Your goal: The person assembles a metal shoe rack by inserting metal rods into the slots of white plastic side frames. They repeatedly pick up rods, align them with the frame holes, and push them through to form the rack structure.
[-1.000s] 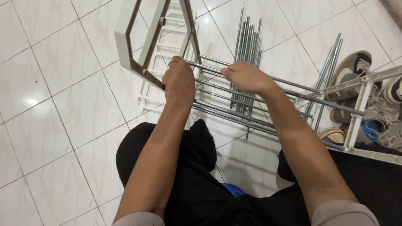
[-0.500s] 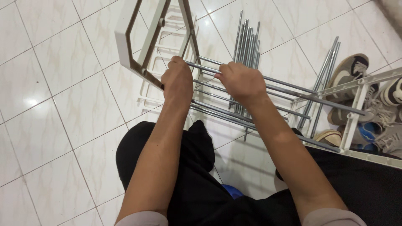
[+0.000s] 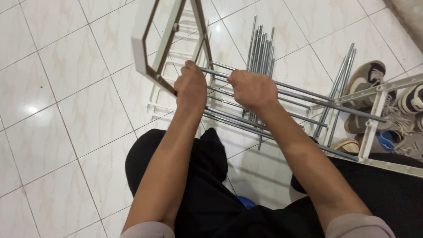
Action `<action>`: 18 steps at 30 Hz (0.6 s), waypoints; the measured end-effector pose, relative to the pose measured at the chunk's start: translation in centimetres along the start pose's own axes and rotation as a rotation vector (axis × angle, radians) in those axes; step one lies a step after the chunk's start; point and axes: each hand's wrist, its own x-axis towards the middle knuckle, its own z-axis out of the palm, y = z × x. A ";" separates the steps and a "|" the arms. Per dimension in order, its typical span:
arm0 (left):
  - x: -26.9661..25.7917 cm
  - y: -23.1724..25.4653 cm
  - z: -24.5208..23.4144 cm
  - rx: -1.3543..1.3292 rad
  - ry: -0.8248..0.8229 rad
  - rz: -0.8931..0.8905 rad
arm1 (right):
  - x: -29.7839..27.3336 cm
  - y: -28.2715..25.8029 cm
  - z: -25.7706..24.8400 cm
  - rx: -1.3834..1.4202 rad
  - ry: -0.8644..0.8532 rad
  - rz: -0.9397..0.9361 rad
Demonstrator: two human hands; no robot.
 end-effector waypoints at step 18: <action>0.7 0.6 1.3 0.183 -0.079 0.004 | 0.6 1.9 -0.7 0.188 -0.143 0.069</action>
